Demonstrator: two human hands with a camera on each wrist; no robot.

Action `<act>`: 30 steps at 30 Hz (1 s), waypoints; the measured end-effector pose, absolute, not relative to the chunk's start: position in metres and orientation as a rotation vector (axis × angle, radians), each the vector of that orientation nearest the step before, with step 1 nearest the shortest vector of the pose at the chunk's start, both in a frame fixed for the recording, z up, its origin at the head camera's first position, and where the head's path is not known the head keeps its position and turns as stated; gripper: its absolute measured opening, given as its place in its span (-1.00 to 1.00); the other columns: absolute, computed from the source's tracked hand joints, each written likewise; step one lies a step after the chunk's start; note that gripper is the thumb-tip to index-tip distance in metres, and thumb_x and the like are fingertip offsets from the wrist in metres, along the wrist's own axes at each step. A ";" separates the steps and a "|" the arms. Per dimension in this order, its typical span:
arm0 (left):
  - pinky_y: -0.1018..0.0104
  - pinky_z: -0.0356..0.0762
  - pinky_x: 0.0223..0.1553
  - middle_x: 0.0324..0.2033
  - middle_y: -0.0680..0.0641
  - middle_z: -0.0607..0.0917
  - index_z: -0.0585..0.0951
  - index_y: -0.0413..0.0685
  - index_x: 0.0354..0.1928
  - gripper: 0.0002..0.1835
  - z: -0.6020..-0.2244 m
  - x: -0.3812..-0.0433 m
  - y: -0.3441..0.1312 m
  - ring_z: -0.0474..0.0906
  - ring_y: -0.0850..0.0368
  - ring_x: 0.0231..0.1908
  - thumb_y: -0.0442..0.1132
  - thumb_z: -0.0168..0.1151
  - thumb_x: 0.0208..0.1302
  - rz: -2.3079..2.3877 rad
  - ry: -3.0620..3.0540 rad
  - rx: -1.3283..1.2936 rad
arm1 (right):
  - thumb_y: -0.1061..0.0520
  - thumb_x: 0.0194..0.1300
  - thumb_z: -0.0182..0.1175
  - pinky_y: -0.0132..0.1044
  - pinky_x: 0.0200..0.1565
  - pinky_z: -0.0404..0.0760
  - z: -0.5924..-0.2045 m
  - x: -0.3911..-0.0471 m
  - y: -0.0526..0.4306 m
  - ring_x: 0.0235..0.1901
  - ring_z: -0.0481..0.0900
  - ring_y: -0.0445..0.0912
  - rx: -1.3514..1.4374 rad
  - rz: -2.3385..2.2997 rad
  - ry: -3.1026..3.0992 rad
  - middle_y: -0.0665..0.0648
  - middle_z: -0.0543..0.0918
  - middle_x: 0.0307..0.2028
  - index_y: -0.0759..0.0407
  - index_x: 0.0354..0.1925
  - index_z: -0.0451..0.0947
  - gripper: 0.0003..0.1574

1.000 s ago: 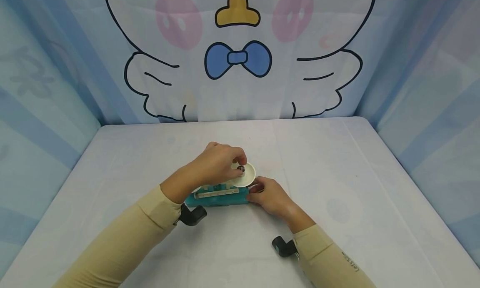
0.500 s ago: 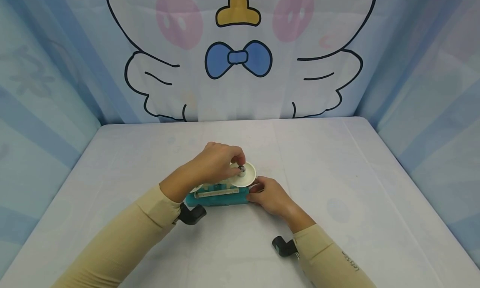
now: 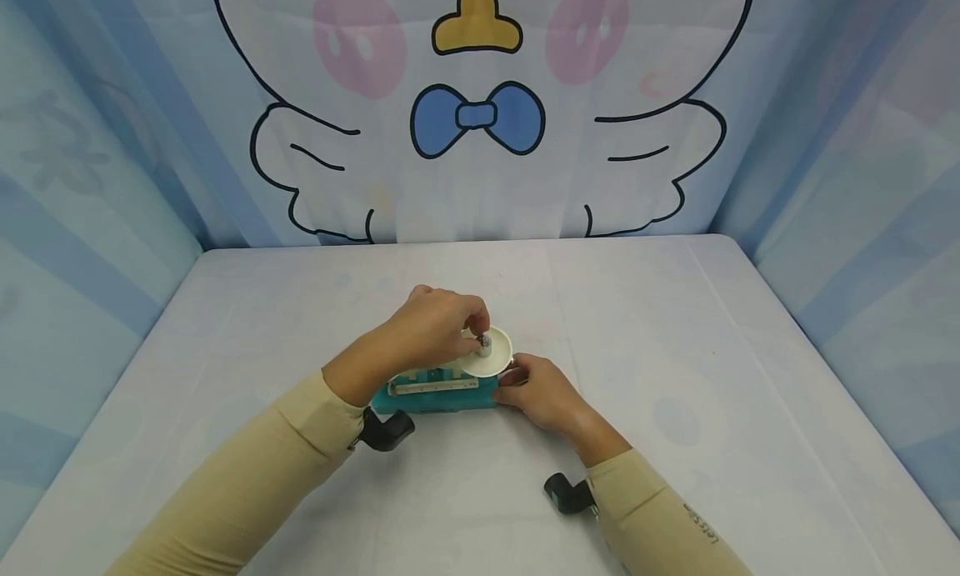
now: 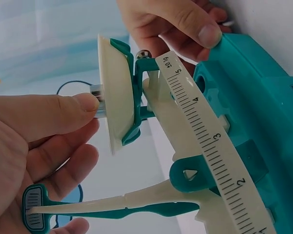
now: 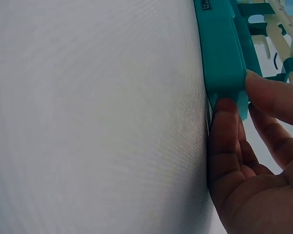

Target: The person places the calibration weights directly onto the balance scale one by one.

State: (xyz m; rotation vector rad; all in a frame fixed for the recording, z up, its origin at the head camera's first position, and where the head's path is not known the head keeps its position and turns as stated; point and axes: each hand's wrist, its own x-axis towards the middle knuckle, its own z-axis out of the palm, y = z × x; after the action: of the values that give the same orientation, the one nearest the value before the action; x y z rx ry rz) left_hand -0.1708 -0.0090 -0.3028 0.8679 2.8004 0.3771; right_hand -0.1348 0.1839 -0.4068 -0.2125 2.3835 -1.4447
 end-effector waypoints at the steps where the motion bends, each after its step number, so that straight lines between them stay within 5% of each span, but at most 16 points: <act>1: 0.00 0.29 0.14 -0.23 0.16 0.70 0.67 0.10 -0.06 -0.79 -0.303 -0.171 -0.009 0.55 0.19 -0.14 -0.08 0.37 0.32 0.375 2.800 0.870 | 0.26 0.27 0.32 -0.21 -0.13 0.64 -0.407 -0.135 0.184 -0.18 0.59 -0.04 -0.214 -1.444 2.385 0.19 0.63 -0.15 0.43 0.14 0.49 -0.49; 12: 0.00 0.29 0.14 -0.28 0.20 0.69 0.68 0.11 -0.12 -0.84 -0.302 -0.169 -0.009 0.53 0.19 -0.16 -0.10 0.38 0.31 0.381 2.788 0.887 | 0.26 0.27 0.32 -0.21 -0.13 0.64 -0.407 -0.135 0.184 -0.18 0.60 -0.05 -0.222 -1.446 2.391 0.17 0.66 -0.15 0.43 0.14 0.49 -0.50; 30: 0.10 0.42 0.12 -0.06 0.08 0.73 0.66 0.06 -0.01 -0.74 -0.301 -0.170 -0.014 0.57 0.16 -0.03 -0.08 0.37 0.32 0.509 2.732 0.864 | 0.25 0.25 0.33 -0.21 -0.13 0.63 -0.408 -0.135 0.184 -0.18 0.57 -0.03 -0.199 -1.443 2.394 0.18 0.63 -0.15 0.42 0.13 0.50 -0.50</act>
State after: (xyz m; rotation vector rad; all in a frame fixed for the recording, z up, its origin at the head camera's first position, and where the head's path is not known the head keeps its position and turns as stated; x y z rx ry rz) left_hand -0.1702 -0.0135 -0.3008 0.8640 2.7325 0.5090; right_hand -0.1346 0.1844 -0.4083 -0.1986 2.3936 -1.4433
